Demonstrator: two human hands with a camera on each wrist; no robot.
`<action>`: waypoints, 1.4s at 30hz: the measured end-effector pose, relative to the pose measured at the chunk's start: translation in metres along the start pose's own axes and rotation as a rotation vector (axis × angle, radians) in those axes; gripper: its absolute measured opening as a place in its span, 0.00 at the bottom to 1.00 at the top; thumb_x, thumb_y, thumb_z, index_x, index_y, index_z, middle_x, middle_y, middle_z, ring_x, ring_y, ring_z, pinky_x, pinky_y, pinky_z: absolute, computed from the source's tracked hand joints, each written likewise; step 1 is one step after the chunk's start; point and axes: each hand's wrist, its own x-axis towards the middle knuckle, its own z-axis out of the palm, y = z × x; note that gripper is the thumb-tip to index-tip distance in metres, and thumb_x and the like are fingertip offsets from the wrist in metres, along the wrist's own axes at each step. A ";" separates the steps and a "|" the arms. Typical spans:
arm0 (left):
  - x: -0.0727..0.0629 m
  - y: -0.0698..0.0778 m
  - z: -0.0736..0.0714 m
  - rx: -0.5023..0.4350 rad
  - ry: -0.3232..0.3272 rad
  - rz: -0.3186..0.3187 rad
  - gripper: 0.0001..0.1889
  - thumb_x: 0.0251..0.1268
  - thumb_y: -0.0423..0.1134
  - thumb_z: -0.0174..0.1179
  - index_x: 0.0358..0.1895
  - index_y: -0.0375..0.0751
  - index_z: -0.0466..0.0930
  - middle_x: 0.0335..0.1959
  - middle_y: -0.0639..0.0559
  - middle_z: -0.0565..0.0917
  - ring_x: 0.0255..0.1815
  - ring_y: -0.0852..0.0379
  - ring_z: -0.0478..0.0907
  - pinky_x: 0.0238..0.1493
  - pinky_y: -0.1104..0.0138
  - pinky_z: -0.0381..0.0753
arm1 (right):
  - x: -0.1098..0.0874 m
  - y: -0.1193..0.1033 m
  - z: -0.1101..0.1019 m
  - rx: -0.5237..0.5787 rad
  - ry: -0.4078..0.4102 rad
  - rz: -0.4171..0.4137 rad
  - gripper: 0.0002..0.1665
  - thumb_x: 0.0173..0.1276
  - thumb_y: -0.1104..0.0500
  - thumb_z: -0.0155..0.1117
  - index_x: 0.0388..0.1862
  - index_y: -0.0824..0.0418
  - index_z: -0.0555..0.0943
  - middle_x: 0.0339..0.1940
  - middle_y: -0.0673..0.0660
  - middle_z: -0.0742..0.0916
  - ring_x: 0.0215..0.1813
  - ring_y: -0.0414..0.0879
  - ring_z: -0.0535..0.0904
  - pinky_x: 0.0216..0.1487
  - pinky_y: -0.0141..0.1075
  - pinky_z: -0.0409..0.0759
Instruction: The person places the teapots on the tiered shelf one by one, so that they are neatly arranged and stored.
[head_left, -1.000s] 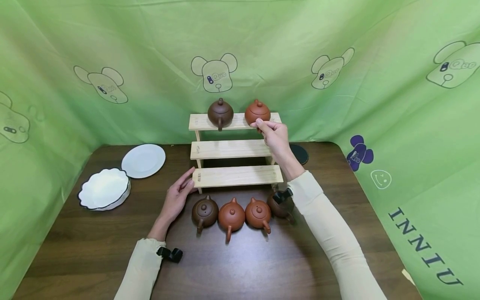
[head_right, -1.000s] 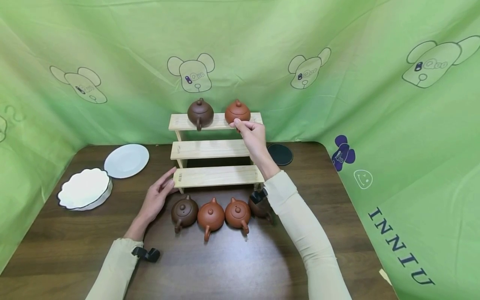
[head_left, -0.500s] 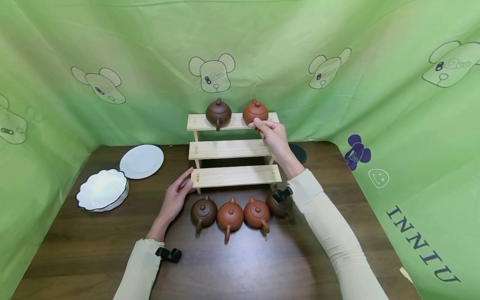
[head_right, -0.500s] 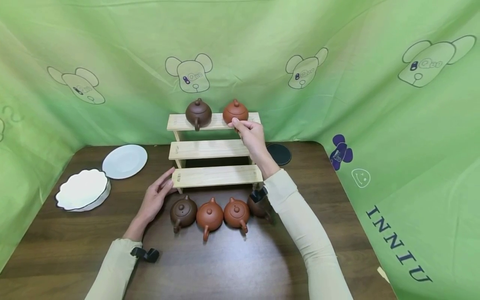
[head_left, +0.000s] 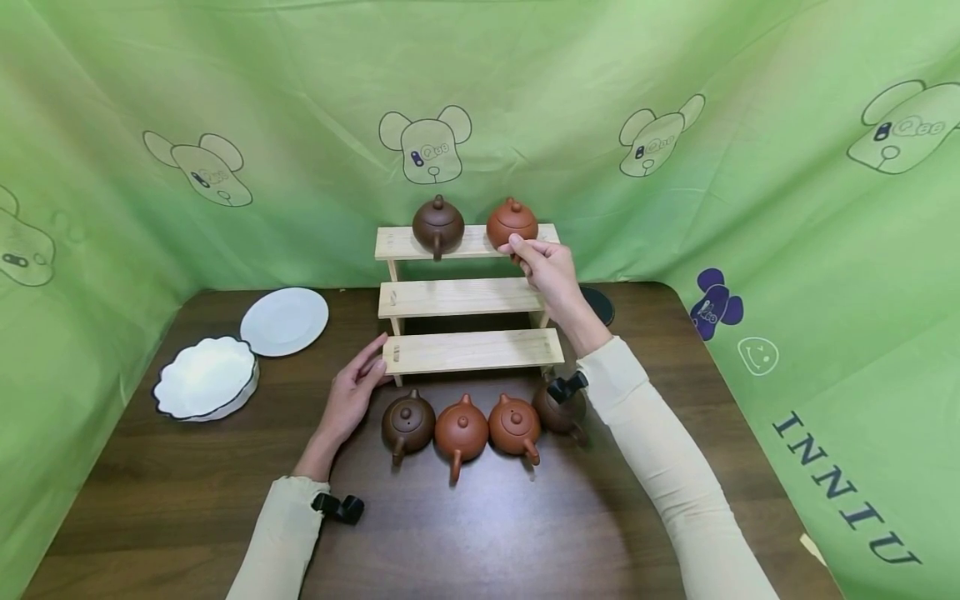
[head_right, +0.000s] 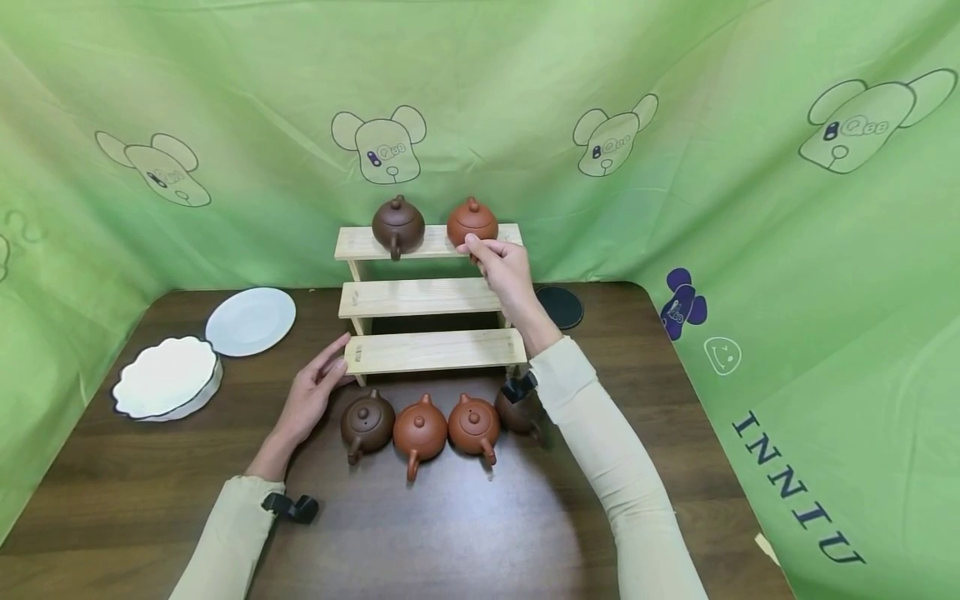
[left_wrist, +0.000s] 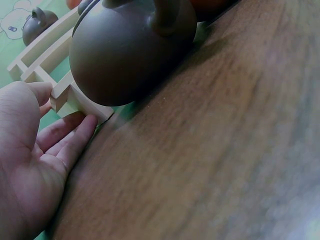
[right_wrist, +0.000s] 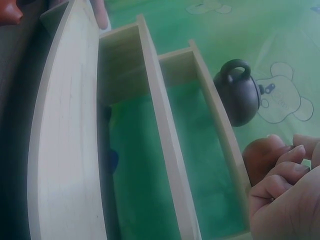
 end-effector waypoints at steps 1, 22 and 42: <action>-0.001 0.003 0.001 0.009 -0.005 0.004 0.29 0.88 0.45 0.62 0.84 0.40 0.72 0.77 0.38 0.80 0.61 0.65 0.87 0.60 0.74 0.87 | 0.000 0.000 0.000 -0.003 -0.001 0.000 0.18 0.87 0.50 0.67 0.37 0.54 0.95 0.24 0.47 0.77 0.17 0.35 0.56 0.19 0.26 0.52; 0.004 -0.010 -0.003 -0.018 -0.017 0.030 0.29 0.87 0.45 0.63 0.83 0.43 0.74 0.78 0.41 0.80 0.62 0.59 0.88 0.60 0.72 0.89 | 0.000 0.000 -0.007 -0.041 0.016 0.001 0.15 0.84 0.49 0.71 0.40 0.55 0.95 0.23 0.46 0.77 0.19 0.35 0.56 0.19 0.26 0.52; -0.001 -0.002 0.000 -0.027 -0.007 0.032 0.28 0.87 0.44 0.63 0.83 0.43 0.74 0.77 0.39 0.80 0.59 0.59 0.89 0.59 0.74 0.87 | -0.013 0.003 -0.037 0.001 0.072 0.010 0.13 0.83 0.55 0.71 0.36 0.49 0.95 0.20 0.43 0.79 0.16 0.32 0.59 0.17 0.23 0.52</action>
